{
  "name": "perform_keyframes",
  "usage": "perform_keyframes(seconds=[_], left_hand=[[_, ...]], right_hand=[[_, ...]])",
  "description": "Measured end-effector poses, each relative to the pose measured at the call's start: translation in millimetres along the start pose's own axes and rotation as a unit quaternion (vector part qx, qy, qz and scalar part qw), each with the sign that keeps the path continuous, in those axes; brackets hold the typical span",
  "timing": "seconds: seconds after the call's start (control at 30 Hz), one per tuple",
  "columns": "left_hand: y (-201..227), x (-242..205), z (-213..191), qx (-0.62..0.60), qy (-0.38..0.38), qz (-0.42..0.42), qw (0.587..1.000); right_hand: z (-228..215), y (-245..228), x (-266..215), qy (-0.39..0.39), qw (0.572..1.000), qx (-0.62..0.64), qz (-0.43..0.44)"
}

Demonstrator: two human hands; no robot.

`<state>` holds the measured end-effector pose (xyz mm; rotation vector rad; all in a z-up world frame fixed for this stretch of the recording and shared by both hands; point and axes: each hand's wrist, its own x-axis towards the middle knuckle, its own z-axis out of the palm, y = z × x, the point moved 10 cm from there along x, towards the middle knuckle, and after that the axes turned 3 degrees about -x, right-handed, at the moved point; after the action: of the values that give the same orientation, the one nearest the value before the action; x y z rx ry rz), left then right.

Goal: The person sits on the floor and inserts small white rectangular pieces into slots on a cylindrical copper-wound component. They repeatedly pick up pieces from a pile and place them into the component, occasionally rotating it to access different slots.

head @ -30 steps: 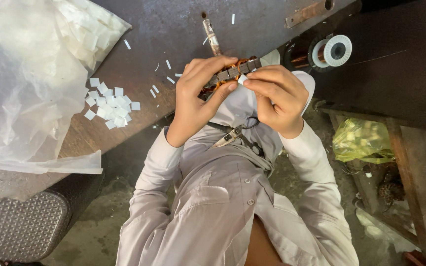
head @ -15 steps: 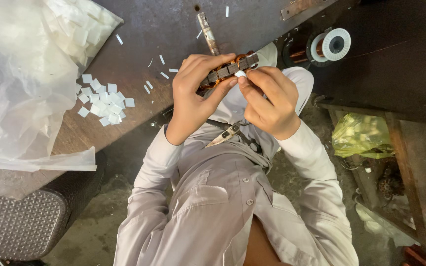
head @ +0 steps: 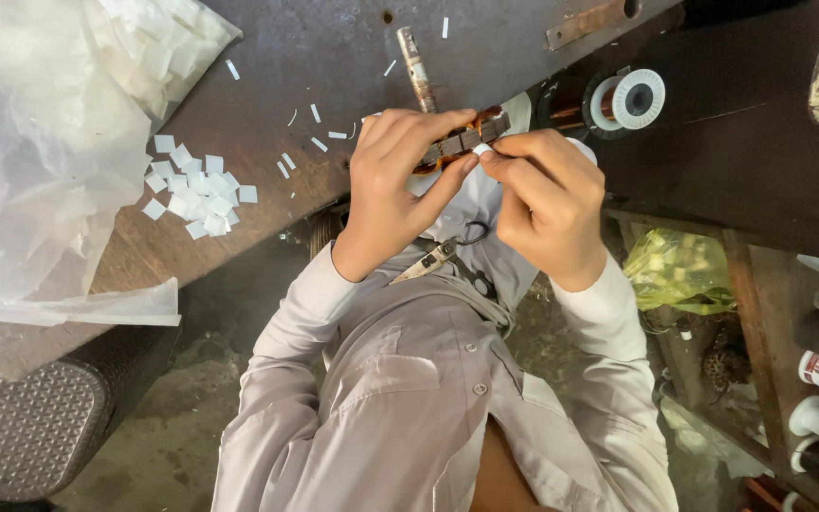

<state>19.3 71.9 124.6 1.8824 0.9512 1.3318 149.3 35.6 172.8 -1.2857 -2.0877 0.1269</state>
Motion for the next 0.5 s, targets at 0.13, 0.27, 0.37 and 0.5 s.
perform_keyframes(seconds=[0.13, 0.27, 0.37, 0.5], left_hand=[[1.5, 0.1, 1.8, 0.008, -0.002, 0.002, 1.000], [5.2, 0.2, 4.7, 0.008, -0.008, 0.015, 1.000], [6.2, 0.9, 7.0, 0.014, -0.014, 0.024, 1.000], [6.3, 4.6, 8.9, 0.018, -0.037, 0.038, 0.998]], right_hand=[[-2.2, -17.2, 0.1, -0.039, 0.991, -0.066, -0.110], [-0.6, -22.6, -2.2, -0.053, 0.977, -0.099, -0.180], [1.8, -15.5, -3.1, -0.051, 0.979, -0.089, -0.179], [2.6, -9.8, -2.6, -0.060, 0.979, -0.082, -0.175]])
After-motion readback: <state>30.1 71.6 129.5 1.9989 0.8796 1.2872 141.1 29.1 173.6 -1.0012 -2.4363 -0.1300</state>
